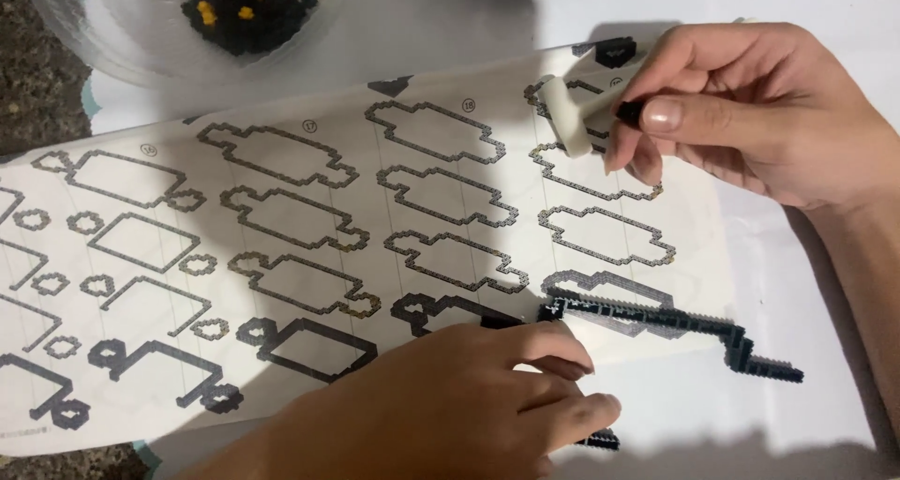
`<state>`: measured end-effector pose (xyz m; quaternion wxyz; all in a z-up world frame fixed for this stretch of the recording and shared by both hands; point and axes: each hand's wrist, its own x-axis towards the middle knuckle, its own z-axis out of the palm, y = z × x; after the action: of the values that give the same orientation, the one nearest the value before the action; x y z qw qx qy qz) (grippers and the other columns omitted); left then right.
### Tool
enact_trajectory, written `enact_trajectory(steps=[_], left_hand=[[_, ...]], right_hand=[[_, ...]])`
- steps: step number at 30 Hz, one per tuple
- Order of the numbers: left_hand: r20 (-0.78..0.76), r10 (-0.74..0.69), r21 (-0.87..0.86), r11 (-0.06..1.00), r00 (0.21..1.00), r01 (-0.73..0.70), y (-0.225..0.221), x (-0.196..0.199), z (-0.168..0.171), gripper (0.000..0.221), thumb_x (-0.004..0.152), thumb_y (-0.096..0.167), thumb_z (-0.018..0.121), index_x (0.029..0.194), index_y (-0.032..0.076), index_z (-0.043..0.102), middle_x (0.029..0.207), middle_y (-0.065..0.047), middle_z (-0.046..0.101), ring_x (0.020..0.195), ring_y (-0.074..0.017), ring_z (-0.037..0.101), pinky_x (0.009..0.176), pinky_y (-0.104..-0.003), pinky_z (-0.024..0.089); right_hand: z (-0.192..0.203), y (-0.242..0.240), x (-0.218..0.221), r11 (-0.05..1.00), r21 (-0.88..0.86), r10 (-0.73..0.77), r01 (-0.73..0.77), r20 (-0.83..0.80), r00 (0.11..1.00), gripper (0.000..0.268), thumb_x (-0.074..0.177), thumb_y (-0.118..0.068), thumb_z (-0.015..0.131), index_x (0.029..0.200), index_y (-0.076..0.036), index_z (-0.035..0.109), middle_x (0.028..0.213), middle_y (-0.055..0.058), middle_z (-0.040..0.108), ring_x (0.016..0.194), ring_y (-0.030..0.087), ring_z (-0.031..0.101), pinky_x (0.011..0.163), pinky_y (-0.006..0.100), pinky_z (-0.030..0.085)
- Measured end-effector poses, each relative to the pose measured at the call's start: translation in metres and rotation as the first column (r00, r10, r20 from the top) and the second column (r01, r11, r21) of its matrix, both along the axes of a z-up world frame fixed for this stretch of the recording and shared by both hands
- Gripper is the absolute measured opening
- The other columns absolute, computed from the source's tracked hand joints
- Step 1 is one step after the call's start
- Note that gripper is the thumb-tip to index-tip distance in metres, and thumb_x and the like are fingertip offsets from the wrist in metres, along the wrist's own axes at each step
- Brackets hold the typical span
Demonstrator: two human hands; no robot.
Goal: Assembling a model using small interlocking plastic blocks by following a printed pattern and using a pressing tool.
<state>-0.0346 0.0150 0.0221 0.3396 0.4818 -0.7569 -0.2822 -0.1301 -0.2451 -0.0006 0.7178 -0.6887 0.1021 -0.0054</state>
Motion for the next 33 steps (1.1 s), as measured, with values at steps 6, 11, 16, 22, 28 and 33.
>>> enact_trajectory(steps=[6,11,16,22,28,33], left_hand=[[-0.021,-0.005,0.004,1.000,1.000,0.005,-0.0011,0.0004,-0.0001,0.035,0.096,0.025,0.048,0.110,-0.004,0.062,0.091,-0.022,0.061,0.104,-0.0328,0.057,0.045,-0.041,0.043],[-0.010,-0.019,-0.011,1.000,1.000,0.019,-0.0006,-0.0005,-0.0006,0.032,0.098,0.021,0.048,0.112,-0.003,0.062,0.080,-0.014,0.064,0.104,-0.0319,0.057,0.048,-0.039,0.043],[0.036,0.006,-0.087,0.996,0.999,-0.003,0.0001,-0.0023,-0.0036,0.023,0.100,0.015,0.048,0.108,-0.002,0.062,0.082,-0.012,0.061,0.101,-0.0285,0.058,0.050,-0.038,0.042],[0.015,-0.022,-0.016,1.000,1.000,0.022,-0.0013,-0.0005,-0.0002,0.028,0.099,0.021,0.048,0.110,-0.002,0.061,0.089,-0.018,0.060,0.101,-0.0293,0.057,0.047,-0.038,0.042],[0.004,-0.013,-0.017,1.000,1.000,0.013,-0.0005,-0.0016,0.0000,0.021,0.099,0.013,0.051,0.110,-0.002,0.062,0.078,-0.013,0.061,0.103,-0.0290,0.057,0.048,-0.037,0.042],[0.011,-0.010,-0.035,0.999,1.000,0.010,0.0001,-0.0019,-0.0026,0.021,0.099,0.013,0.052,0.110,-0.001,0.062,0.077,-0.011,0.062,0.104,-0.0286,0.057,0.049,-0.036,0.042]], right_hand=[[0.0024,0.0013,0.0016,1.000,0.018,0.011,-0.011,0.002,1.000,0.012,0.090,-0.001,0.054,0.099,0.005,0.059,0.082,0.021,0.069,0.058,0.021,0.063,0.055,0.026,0.053],[0.0023,0.0012,0.0020,1.000,0.020,0.014,-0.014,-0.005,1.000,0.012,0.090,0.000,0.053,0.099,0.005,0.059,0.082,0.021,0.069,0.058,0.021,0.062,0.056,0.026,0.053],[0.0037,0.0027,0.0024,1.000,0.015,-0.003,0.004,-0.020,1.000,0.011,0.089,0.000,0.054,0.097,0.006,0.059,0.081,0.021,0.069,0.058,0.021,0.061,0.056,0.026,0.052],[0.0020,0.0017,0.0027,1.000,0.019,0.005,-0.005,-0.003,1.000,0.012,0.089,0.001,0.053,0.099,0.006,0.058,0.082,0.022,0.068,0.059,0.022,0.062,0.056,0.027,0.053],[0.0013,0.0019,0.0021,0.999,0.034,-0.003,0.004,-0.004,1.000,0.012,0.089,0.001,0.054,0.099,0.006,0.058,0.082,0.023,0.068,0.058,0.022,0.062,0.056,0.027,0.054],[0.0036,0.0033,0.0027,1.000,0.014,-0.006,0.007,-0.014,1.000,0.012,0.089,0.001,0.054,0.098,0.007,0.058,0.082,0.022,0.068,0.058,0.022,0.062,0.056,0.027,0.053]])
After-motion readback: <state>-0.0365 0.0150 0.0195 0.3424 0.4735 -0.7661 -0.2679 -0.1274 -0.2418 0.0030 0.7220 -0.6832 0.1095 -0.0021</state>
